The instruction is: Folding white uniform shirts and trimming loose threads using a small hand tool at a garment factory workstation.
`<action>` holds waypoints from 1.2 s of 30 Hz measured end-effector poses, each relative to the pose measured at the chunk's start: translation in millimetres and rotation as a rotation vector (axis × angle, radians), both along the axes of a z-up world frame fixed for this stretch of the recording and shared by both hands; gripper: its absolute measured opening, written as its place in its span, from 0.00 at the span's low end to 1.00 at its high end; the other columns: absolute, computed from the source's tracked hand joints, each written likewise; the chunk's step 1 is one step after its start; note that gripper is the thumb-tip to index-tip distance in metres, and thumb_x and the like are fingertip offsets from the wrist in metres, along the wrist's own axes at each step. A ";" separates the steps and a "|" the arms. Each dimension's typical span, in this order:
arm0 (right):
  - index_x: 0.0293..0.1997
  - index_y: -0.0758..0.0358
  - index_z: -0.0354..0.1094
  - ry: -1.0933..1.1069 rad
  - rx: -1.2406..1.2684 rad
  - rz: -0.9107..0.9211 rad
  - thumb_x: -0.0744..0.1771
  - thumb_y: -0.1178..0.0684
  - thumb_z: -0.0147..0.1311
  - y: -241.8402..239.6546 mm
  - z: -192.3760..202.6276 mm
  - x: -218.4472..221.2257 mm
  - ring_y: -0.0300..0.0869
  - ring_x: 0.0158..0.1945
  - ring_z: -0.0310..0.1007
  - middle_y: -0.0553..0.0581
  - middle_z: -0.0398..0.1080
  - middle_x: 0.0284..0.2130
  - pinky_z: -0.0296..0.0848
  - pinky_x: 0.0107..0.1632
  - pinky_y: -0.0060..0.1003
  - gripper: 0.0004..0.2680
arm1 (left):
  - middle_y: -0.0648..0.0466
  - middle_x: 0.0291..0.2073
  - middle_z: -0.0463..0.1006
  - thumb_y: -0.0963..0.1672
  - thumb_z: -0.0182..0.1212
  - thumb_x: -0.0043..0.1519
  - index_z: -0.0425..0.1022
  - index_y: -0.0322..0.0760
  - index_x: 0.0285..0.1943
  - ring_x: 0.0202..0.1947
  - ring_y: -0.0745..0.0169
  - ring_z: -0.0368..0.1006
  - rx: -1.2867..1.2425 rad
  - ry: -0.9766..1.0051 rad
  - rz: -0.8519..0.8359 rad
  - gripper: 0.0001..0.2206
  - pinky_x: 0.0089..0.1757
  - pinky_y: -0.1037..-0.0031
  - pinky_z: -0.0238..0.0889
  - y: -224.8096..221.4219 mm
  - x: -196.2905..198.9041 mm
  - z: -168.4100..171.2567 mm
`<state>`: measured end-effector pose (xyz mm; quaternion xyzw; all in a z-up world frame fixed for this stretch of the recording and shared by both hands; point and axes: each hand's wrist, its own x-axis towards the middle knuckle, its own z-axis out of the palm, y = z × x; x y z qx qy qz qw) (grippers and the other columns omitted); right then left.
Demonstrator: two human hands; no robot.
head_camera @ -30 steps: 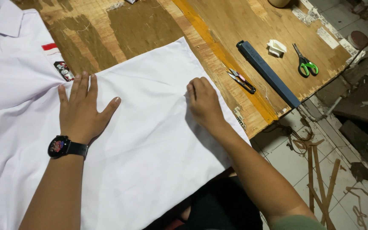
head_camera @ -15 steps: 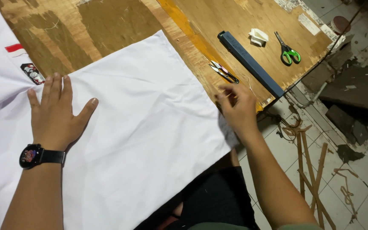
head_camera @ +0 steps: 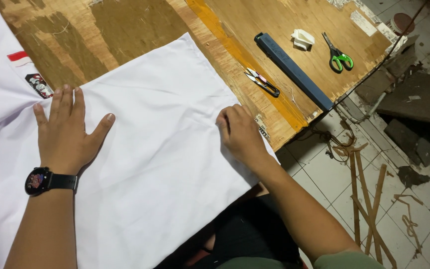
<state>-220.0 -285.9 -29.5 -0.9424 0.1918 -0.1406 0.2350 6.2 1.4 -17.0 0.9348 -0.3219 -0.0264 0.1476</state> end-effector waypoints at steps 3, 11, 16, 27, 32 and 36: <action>0.32 0.62 0.57 -0.149 0.142 -0.100 0.74 0.50 0.30 -27.2 -4.9 -8.6 0.42 0.35 0.57 0.53 0.59 0.30 0.60 0.39 0.38 0.14 | 0.36 0.79 0.45 0.63 0.35 0.66 0.48 0.25 0.80 0.79 0.44 0.35 -0.001 -0.029 -0.019 0.44 0.67 0.42 0.21 1.2 1.8 -2.2; 0.59 0.58 0.54 -0.384 0.218 -0.499 0.67 0.64 0.54 -50.2 47.5 -81.2 0.40 0.41 0.64 0.58 0.61 0.41 0.69 0.40 0.30 0.16 | 0.35 0.79 0.47 0.63 0.34 0.67 0.49 0.23 0.80 0.79 0.43 0.36 -0.004 -0.052 -0.040 0.44 0.67 0.41 0.21 1.0 1.9 -3.0; 0.48 0.62 0.67 -0.281 0.402 -0.542 0.71 0.55 0.51 -21.5 11.3 -131.1 0.36 0.31 0.63 0.54 0.68 0.32 0.65 0.31 0.25 0.04 | 0.32 0.78 0.49 0.63 0.35 0.68 0.51 0.20 0.79 0.78 0.41 0.38 0.000 -0.072 -0.063 0.45 0.66 0.38 0.24 1.3 4.6 -6.4; 0.40 0.65 0.66 -0.656 1.148 -0.756 0.73 0.54 0.43 8.9 -54.4 -164.7 0.40 0.25 0.65 0.57 0.68 0.26 0.66 0.30 0.30 0.08 | 0.27 0.78 0.50 0.60 0.39 0.71 0.53 0.13 0.79 0.77 0.35 0.38 -0.033 -0.096 -0.101 0.44 0.64 0.36 0.22 3.9 2.8 -7.9; 0.42 0.63 0.69 -0.100 0.990 -0.147 0.68 0.55 0.56 75.5 -36.3 -200.8 0.39 0.27 0.78 0.57 0.76 0.24 0.75 0.36 0.30 0.05 | 0.27 0.77 0.51 0.60 0.42 0.69 0.54 0.15 0.78 0.76 0.33 0.40 -0.066 -0.093 -0.079 0.43 0.64 0.35 0.24 2.8 6.0 -10.1; 0.34 0.61 0.78 -0.004 0.783 0.253 0.65 0.54 0.61 117.2 -5.2 -201.1 0.34 0.29 0.75 0.49 0.78 0.25 0.74 0.35 0.28 0.04 | 0.30 0.75 0.51 0.50 0.51 0.72 0.55 0.26 0.78 0.75 0.35 0.43 -0.453 0.092 -0.065 0.29 0.67 0.51 0.35 20.5 12.1 -5.4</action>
